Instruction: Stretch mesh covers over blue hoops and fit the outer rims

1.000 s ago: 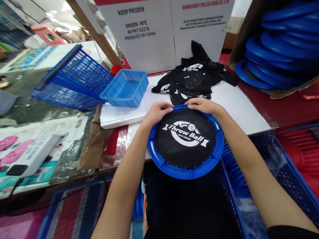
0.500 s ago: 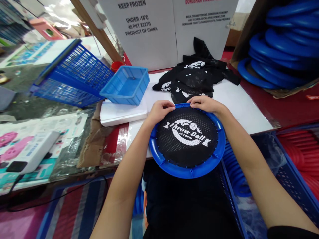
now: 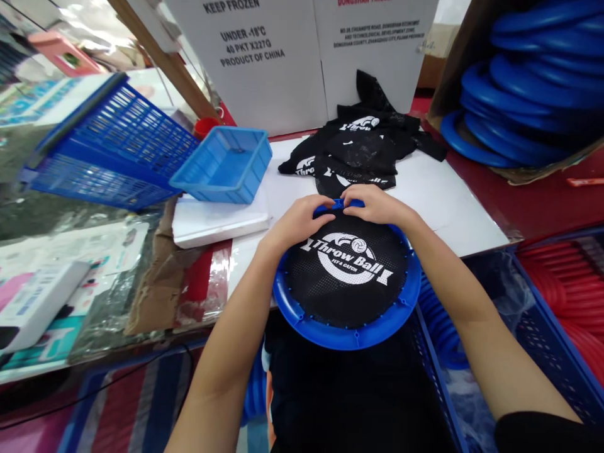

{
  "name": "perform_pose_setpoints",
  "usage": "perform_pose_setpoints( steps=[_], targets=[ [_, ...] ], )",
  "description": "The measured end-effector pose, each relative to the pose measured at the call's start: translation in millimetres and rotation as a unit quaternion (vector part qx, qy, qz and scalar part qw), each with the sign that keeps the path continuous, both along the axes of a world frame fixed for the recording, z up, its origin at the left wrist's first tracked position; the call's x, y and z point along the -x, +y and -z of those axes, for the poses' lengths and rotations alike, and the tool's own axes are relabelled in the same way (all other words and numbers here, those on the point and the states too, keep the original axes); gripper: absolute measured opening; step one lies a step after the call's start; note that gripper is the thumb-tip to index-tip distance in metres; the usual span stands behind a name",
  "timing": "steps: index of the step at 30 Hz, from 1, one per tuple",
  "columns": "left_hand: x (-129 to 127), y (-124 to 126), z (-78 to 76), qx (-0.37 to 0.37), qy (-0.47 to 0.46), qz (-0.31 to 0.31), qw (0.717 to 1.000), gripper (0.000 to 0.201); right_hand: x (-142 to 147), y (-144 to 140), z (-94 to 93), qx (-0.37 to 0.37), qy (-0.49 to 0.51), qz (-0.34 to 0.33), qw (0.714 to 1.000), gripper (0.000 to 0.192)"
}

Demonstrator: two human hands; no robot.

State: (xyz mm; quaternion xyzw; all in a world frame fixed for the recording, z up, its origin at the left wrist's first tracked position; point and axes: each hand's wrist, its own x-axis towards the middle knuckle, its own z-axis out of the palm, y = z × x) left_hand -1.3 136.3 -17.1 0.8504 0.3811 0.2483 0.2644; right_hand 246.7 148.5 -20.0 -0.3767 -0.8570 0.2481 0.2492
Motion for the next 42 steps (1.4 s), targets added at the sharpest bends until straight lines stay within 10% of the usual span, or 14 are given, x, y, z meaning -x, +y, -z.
perform_pose_setpoints(
  steps=[26,42],
  targets=[
    [-17,14,11.6,0.085,-0.100,-0.091,0.987,0.011,6,13,10.5,0.053,0.011,0.045,0.998,0.016],
    [-4,5,12.2,-0.029,0.032,0.012,0.999,0.014,-7,0,-2.5,0.057,0.018,-0.040,0.997,0.021]
  ],
)
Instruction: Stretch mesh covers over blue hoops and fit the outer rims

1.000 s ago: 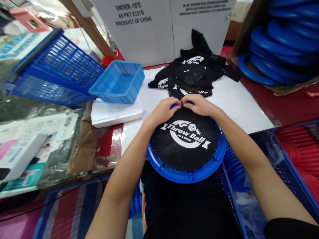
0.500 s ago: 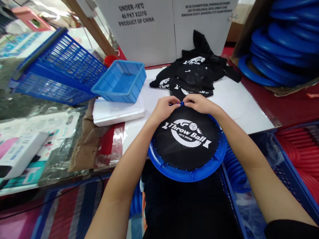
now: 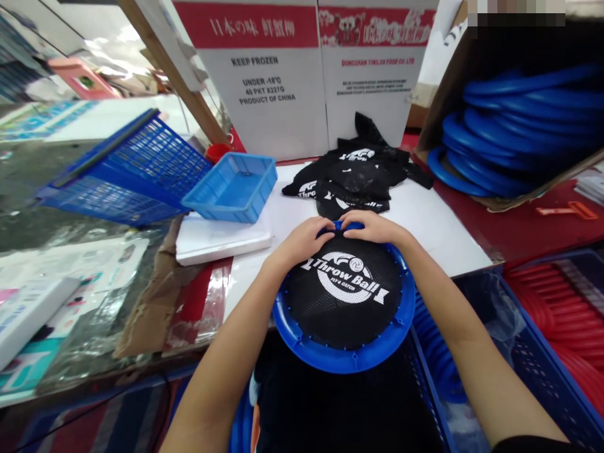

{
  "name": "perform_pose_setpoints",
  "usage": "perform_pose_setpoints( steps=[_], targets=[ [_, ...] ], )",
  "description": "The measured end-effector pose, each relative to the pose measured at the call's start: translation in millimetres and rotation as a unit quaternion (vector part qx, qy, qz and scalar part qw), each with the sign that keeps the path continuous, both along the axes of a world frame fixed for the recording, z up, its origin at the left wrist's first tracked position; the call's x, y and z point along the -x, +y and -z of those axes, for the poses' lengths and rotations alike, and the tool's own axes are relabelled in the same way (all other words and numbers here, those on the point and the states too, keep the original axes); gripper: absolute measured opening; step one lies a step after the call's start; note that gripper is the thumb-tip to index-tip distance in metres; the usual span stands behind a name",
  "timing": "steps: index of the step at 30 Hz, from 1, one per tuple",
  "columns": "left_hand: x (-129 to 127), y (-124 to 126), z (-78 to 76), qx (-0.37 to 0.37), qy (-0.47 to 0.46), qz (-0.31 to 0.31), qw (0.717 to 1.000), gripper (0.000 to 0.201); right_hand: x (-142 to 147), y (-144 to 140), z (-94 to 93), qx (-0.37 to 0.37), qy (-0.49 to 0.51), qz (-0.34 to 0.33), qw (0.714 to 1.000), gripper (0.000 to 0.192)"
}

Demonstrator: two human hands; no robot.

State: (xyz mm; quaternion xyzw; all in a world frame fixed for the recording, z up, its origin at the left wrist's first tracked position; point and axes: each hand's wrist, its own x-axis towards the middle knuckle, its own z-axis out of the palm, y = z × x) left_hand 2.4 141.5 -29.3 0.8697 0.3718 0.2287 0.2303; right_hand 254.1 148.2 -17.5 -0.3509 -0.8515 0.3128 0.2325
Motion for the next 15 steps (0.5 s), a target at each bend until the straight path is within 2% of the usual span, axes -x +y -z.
perform_pose_setpoints(
  steps=[2,4,6,8,10,12,15],
  targets=[
    [3,0,0.3,-0.020,0.018,-0.017,1.000,0.015,-4,-3,-0.4,-0.009,0.000,0.009,1.000,0.021],
    [8,-1,0.8,-0.039,0.037,-0.052,0.997,0.016,-10,-2,0.0,-0.030,0.023,0.063,0.997,0.021],
    [14,-1,2.4,-0.056,0.061,-0.100,0.992,0.018,-20,5,-2.2,-0.075,0.068,0.166,0.981,0.021],
    [16,-2,4.1,-0.067,0.085,-0.132,0.985,0.022,-38,20,-12.4,-0.151,0.086,0.278,0.945,0.023],
    [15,-2,4.6,-0.069,0.108,-0.140,0.982,0.026,-66,38,-34.9,-0.239,0.026,0.357,0.903,0.026],
    [12,-4,3.3,-0.064,0.122,-0.136,0.981,0.028,-101,54,-69.0,-0.304,-0.096,0.403,0.858,0.031],
    [8,-5,-0.3,-0.052,0.116,-0.134,0.983,0.029,-163,66,-126.5,-0.342,-0.265,0.477,0.765,0.043]
  ],
)
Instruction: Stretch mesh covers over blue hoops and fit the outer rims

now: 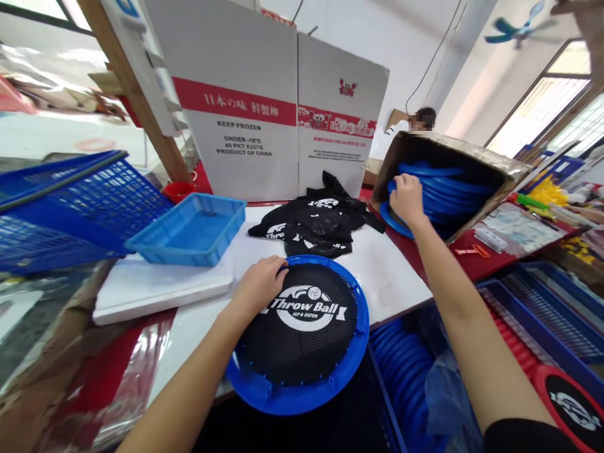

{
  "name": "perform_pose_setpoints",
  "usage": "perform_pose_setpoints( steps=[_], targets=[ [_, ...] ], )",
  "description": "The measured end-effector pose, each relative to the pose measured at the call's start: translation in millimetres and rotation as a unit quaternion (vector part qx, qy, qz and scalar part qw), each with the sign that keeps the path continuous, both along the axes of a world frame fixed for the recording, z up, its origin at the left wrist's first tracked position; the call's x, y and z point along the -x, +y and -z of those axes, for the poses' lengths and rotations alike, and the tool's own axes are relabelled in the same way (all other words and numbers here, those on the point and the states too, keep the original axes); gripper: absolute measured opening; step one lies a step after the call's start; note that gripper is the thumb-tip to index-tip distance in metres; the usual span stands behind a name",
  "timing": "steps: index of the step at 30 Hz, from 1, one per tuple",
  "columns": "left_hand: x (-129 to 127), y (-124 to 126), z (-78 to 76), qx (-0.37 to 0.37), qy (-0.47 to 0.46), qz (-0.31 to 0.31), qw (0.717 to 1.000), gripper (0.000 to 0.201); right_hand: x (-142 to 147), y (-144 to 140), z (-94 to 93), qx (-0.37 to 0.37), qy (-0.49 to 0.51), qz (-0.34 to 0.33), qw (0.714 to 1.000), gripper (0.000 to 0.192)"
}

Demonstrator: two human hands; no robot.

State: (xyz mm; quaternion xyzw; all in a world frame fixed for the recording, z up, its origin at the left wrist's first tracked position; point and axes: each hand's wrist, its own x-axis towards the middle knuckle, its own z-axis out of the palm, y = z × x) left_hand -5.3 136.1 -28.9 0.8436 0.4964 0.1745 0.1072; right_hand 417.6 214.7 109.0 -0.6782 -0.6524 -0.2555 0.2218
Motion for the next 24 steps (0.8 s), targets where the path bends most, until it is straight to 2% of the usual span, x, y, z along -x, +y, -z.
perform_pose_setpoints(
  steps=[3,6,8,12,18,21,24],
  targets=[
    [-3,-1,-3.0,0.009,-0.001,-0.006,1.000,0.030,-55,-3,-38.0,0.045,-0.072,0.105,0.991,0.057],
    [-5,-1,-5.1,0.014,0.016,-0.001,1.000,0.032,-83,-14,-46.0,0.078,-0.067,0.198,0.975,0.061],
    [-7,-1,-6.3,0.017,0.028,0.003,0.999,0.032,-85,-19,-41.6,0.077,-0.098,0.225,0.966,0.058],
    [-9,0,-7.8,0.023,0.035,-0.005,0.999,0.031,-76,-19,-33.9,0.114,-0.147,0.230,0.955,0.058],
    [-9,1,-6.2,0.033,0.000,-0.002,0.999,0.029,-67,-1,-40.2,0.179,-0.121,0.255,0.942,0.069],
    [-8,2,-4.0,0.030,-0.021,-0.007,0.999,0.029,-64,5,-43.9,0.154,-0.164,0.240,0.944,0.065],
    [-6,2,-1.6,0.026,-0.028,-0.009,0.999,0.030,-64,3,-46.7,0.128,-0.216,0.221,0.942,0.052]
  ],
)
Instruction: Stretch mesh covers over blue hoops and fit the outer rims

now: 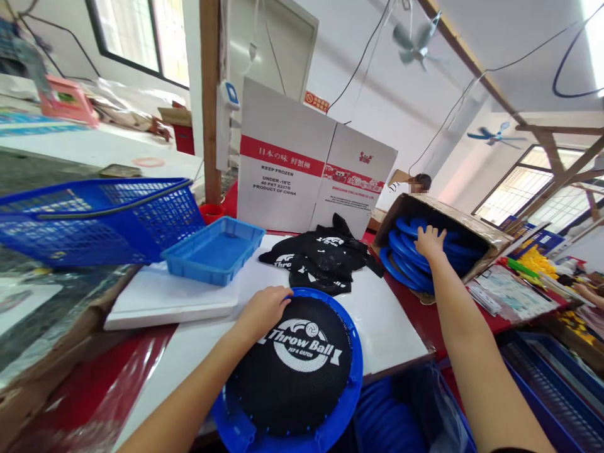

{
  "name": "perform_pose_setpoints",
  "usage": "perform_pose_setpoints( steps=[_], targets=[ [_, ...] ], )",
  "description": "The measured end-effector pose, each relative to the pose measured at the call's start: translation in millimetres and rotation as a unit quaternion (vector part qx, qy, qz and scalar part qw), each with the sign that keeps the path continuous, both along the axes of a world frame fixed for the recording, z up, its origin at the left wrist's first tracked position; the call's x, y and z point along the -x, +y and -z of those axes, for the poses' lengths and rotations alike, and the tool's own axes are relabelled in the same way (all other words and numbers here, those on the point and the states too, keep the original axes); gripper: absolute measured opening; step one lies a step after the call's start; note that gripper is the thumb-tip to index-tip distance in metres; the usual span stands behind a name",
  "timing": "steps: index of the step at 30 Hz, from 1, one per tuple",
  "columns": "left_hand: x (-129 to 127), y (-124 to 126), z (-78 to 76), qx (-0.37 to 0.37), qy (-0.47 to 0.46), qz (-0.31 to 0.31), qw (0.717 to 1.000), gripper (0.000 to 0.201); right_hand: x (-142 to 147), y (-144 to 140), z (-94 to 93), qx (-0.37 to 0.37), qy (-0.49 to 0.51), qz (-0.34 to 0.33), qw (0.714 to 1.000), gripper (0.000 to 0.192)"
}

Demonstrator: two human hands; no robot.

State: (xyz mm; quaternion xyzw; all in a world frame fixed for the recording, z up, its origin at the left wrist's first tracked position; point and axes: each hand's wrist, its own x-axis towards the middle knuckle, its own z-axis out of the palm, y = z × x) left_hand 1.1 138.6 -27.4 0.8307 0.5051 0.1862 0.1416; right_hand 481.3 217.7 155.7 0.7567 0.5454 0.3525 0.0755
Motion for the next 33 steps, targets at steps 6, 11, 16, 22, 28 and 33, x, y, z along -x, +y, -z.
perform_pose_setpoints(
  steps=[6,11,16,22,28,33],
  targets=[
    [-2,0,0.1,-0.005,0.011,-0.002,1.000,0.030,4,-18,2.6,0.027,-0.022,-0.021,0.999,0.037],
    [-8,-4,-9.7,0.000,0.059,-0.010,0.998,0.032,27,-42,25.0,0.093,-0.025,-0.092,0.991,0.033],
    [-8,-6,-14.2,0.001,0.079,-0.014,0.997,0.033,65,-76,67.3,0.144,-0.009,-0.163,0.976,0.034],
    [-11,-5,-9.5,0.011,0.052,-0.014,0.998,0.032,107,-122,122.9,0.207,0.042,-0.249,0.945,0.029],
    [5,-36,-39.9,0.001,-0.098,-0.058,0.994,0.024,108,-164,153.1,0.003,0.272,-0.388,0.881,0.045],
    [9,-168,6.9,-0.099,-0.559,-0.140,0.811,0.029,116,-226,148.2,-0.013,0.353,-0.445,0.823,0.053]
  ],
)
